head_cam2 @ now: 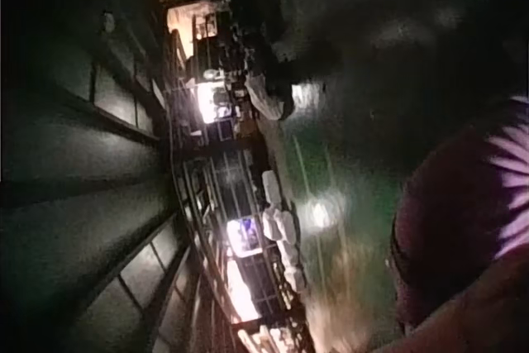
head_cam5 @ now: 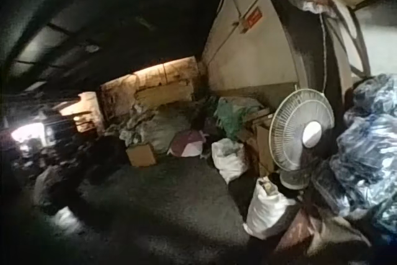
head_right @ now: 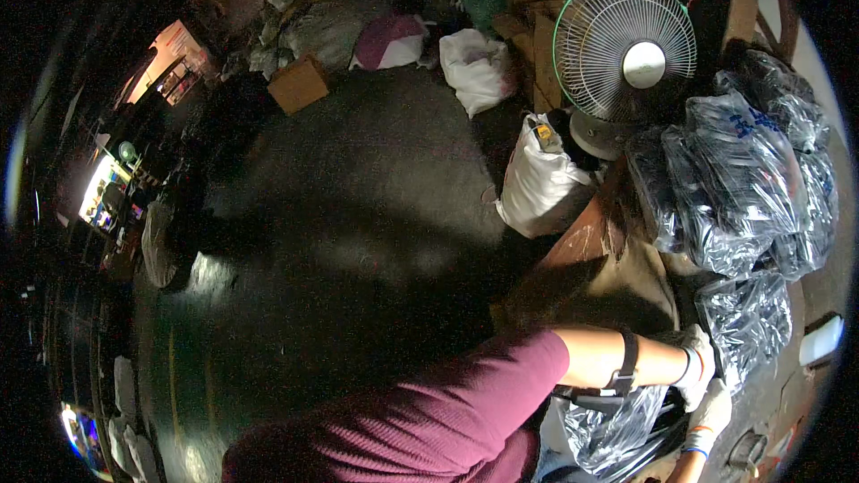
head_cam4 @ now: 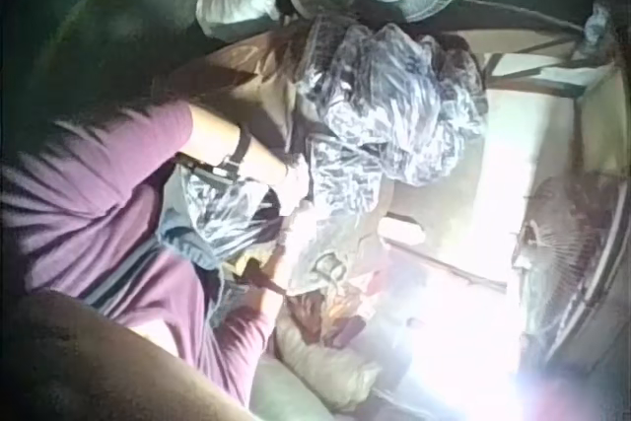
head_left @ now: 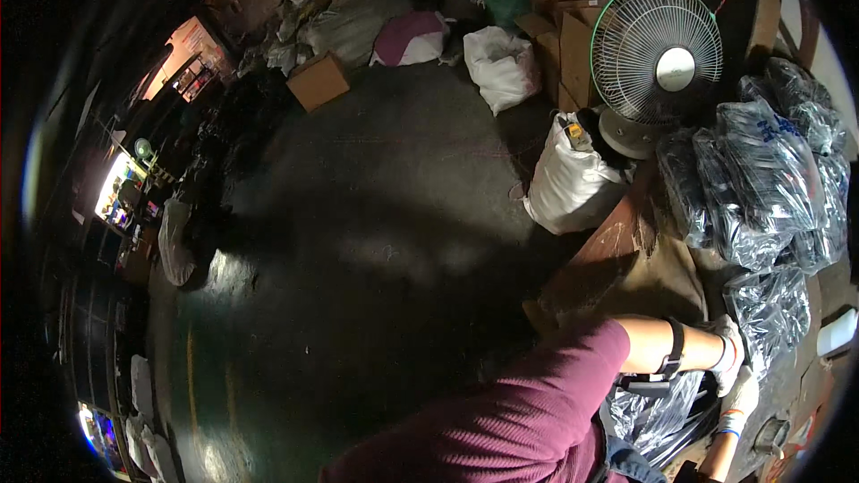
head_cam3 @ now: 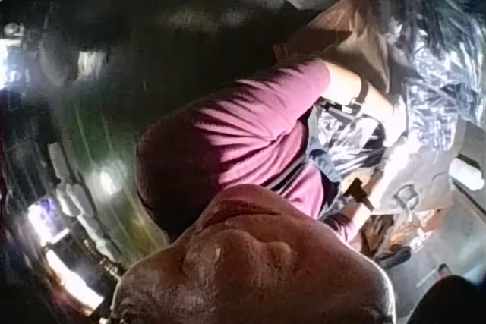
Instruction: Apply adhesive or primer to the bottom of shoe soles using a brush.
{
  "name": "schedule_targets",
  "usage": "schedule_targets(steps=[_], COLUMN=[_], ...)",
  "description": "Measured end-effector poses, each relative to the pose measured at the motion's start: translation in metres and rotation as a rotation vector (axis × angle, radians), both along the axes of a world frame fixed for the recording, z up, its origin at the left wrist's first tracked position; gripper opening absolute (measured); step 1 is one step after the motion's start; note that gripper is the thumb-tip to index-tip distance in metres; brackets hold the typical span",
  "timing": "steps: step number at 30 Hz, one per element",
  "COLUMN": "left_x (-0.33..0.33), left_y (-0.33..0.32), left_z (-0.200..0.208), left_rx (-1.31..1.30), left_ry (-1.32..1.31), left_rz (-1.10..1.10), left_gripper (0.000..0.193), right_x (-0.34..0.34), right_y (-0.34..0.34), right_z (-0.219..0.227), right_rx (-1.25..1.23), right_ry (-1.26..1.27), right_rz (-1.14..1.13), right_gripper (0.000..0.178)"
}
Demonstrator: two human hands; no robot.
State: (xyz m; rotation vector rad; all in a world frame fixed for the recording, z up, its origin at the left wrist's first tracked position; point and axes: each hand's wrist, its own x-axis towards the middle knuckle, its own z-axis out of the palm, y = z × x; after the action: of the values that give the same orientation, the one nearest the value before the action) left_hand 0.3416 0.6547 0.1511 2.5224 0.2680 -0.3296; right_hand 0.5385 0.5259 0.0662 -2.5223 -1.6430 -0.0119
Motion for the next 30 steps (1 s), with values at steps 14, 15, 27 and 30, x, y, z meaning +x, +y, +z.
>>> schedule_targets(steps=[14, 15, 27, 30], left_x=[-0.043, -0.048, -0.078, -0.064], left_y=[0.054, 0.068, 0.04, 0.022], left_z=[-0.047, -0.048, -0.094, -0.086], left_rx=[-0.005, -0.023, -1.463, -1.245], left_ry=[-0.525, -0.574, -0.358, -0.718], left_rz=[0.084, 0.103, 0.947, 1.002], left_gripper=[0.048, 0.047, 0.052, 0.045], right_x=[-0.082, -0.088, -0.119, -0.127], right_y=[-0.04, -0.038, -0.08, -0.09], right_z=[0.053, 0.042, 0.059, 0.059], right_rx=[0.222, 0.327, 0.786, 0.986], right_ry=[0.223, 0.098, 0.431, 0.892], right_rz=[0.032, 0.012, -0.224, -0.405], right_gripper=[0.033, 0.032, 0.02, 0.025])
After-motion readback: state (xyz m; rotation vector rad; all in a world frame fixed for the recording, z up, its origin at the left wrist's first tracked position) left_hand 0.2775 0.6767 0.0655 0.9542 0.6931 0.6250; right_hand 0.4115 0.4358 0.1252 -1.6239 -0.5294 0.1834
